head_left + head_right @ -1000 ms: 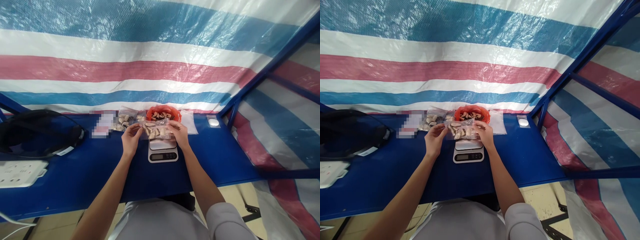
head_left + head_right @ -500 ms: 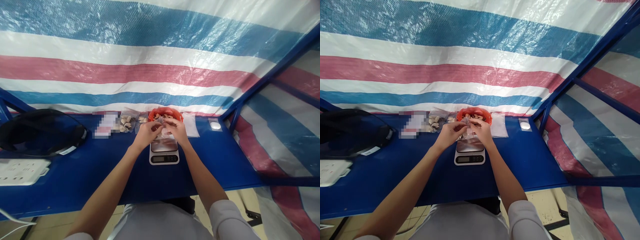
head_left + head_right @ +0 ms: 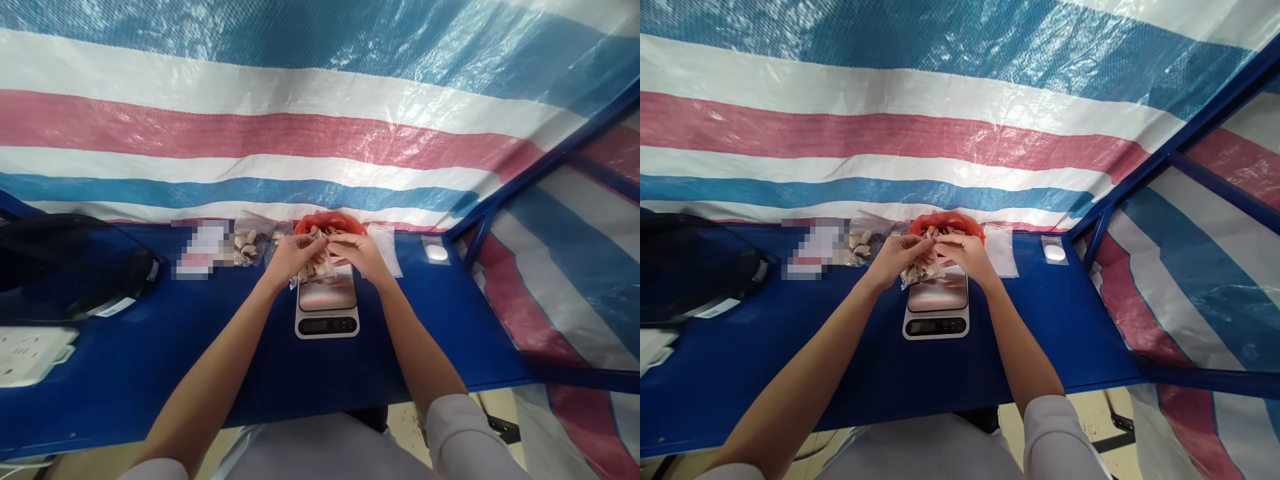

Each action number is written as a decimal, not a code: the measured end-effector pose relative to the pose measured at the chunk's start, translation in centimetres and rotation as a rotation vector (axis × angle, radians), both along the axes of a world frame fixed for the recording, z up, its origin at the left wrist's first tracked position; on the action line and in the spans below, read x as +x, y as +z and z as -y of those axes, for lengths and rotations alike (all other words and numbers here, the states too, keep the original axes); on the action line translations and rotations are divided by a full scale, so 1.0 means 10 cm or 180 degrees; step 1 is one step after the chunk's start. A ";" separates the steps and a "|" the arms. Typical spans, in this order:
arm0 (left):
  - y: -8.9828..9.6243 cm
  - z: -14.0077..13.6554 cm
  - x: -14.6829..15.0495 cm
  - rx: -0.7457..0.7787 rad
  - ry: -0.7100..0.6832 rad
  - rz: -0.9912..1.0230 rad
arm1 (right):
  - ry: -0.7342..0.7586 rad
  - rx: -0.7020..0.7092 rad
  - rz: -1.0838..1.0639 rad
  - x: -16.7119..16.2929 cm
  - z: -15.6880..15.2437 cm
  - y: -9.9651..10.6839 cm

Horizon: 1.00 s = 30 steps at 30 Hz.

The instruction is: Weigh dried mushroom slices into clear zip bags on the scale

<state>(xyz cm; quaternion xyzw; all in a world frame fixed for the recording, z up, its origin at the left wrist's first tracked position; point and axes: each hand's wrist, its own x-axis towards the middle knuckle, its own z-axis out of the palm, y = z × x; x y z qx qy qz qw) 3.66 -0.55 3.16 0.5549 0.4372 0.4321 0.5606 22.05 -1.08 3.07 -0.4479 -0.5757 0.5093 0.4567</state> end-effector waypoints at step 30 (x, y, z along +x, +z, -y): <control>0.17 -0.06 -0.14 0.0752 0.0165 -0.1380 | -0.0328 0.0398 0.1077 0.16 -0.14 0.05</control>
